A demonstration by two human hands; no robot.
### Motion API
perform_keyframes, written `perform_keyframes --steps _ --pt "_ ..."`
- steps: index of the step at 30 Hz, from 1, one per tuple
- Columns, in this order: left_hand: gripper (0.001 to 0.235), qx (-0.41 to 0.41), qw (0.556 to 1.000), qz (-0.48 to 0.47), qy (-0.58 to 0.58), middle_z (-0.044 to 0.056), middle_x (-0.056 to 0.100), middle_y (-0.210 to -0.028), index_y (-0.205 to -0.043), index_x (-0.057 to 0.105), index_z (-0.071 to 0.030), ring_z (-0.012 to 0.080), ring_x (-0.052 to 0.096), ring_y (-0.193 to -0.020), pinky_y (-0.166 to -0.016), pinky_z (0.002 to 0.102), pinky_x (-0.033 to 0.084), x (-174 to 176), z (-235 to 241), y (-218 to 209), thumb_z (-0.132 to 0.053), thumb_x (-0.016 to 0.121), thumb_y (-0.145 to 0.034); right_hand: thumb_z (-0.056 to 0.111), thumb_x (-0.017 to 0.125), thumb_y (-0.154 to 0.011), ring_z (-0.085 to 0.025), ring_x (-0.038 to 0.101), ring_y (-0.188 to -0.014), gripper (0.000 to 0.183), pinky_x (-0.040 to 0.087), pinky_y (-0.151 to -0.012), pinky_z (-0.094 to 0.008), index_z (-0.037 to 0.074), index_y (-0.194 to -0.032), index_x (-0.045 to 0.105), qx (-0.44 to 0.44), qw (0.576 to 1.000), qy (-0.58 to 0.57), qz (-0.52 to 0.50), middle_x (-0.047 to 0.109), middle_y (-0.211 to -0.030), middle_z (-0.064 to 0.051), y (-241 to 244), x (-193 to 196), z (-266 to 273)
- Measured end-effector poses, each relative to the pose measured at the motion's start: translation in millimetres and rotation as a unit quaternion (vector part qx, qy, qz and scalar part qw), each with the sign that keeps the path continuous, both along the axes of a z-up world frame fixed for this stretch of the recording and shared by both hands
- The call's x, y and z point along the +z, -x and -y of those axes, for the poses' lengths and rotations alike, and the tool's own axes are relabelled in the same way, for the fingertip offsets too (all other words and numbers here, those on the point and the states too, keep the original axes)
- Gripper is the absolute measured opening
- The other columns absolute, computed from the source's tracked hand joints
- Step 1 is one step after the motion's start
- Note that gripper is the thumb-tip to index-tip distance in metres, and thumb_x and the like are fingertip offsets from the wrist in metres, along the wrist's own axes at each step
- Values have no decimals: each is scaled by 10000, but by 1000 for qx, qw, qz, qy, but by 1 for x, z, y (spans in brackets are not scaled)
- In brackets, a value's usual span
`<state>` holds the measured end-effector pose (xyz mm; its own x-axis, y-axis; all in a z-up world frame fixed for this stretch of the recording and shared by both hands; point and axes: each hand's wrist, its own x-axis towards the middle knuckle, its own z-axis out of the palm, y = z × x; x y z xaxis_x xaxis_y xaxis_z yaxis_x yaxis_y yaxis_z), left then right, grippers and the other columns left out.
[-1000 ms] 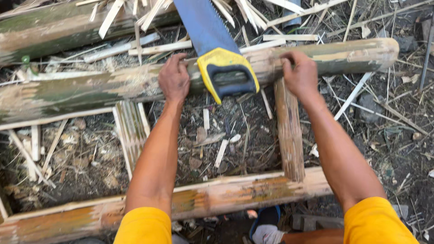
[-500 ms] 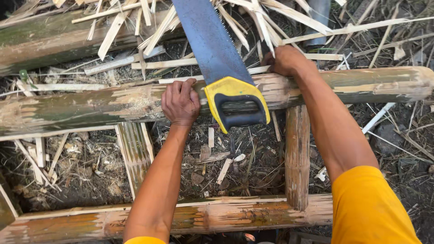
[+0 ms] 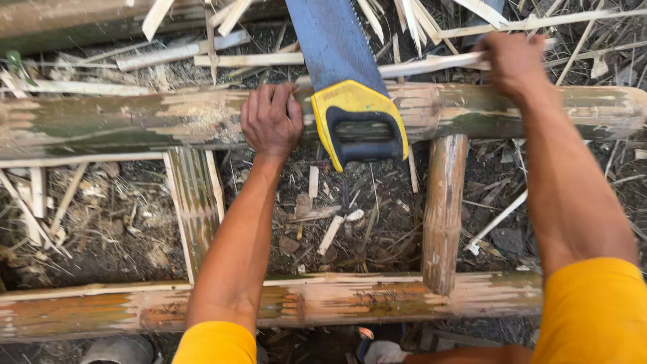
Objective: The person assembles a bamboo frame by hammering nails into bamboo strips and sawing bamboo poles to fit. They repeatedly pick up nails from a container, position bamboo pieces, and use a hammer and hand saw to secure and cut the components.
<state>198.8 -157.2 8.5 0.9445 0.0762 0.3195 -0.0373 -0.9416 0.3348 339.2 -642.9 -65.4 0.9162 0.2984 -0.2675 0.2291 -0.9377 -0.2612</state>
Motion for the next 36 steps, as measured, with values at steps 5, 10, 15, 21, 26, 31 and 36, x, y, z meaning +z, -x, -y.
perform_keyframes --steps 5,10,15,21,26,31,36 --pt "152 -43 999 7 24 15 647 -983 -1050 720 -236 223 625 -959 -825 417 474 -3 -10 6 -227 650 -914 -66 540 -923 -280 576 -1097 271 295 -1136 -489 107 -1113 627 37 965 71 249 636 -1078 -54 97 79 134" --pt "194 -68 946 -29 315 35 708 -1106 -1162 709 -148 229 699 -1027 -937 408 540 44 4 8 -133 617 -992 -10 505 -1088 -258 536 -1302 179 333 -1151 -400 89 -1221 573 -30 947 73 310 583 -1245 -60 219 155 201" --pt "155 -166 941 15 294 69 707 -1138 -1193 679 -111 255 709 -1066 -940 405 566 128 100 84 -110 658 -1039 74 530 -1141 -234 551 -1377 108 331 -1239 -492 111 -1223 589 8 935 80 345 627 -1252 -34 290 208 176" --pt "430 -429 786 -201 397 181 586 -1336 -1418 513 -81 299 630 -1072 -819 479 561 175 197 176 -234 653 -1042 126 679 -1085 -234 585 -1322 106 172 -1261 -552 229 -1096 656 114 884 77 447 641 -1153 -6 317 259 84" --pt "431 -175 720 -267 616 122 680 -1051 -1420 522 -147 147 622 -714 -593 322 586 163 207 203 -184 655 -1012 226 643 -1059 -316 504 -1272 225 401 -1156 -567 57 -1202 602 -7 885 -186 427 520 -1222 -147 328 308 14" --pt "478 111 638 25 761 111 587 -1003 -1423 326 -186 128 575 -664 -525 268 574 179 177 169 -215 580 -1020 329 662 -966 -323 711 -961 379 560 -801 -438 44 -1213 639 95 982 -157 -36 724 -1062 -155 373 347 -65" --pt "364 164 548 57 818 48 520 -982 -1348 350 -173 83 518 -676 -501 226 495 187 148 181 -251 532 -1042 338 631 -945 -370 698 -893 382 538 -729 -478 65 -1212 620 166 972 -139 -89 717 -992 -160 389 345 -94"
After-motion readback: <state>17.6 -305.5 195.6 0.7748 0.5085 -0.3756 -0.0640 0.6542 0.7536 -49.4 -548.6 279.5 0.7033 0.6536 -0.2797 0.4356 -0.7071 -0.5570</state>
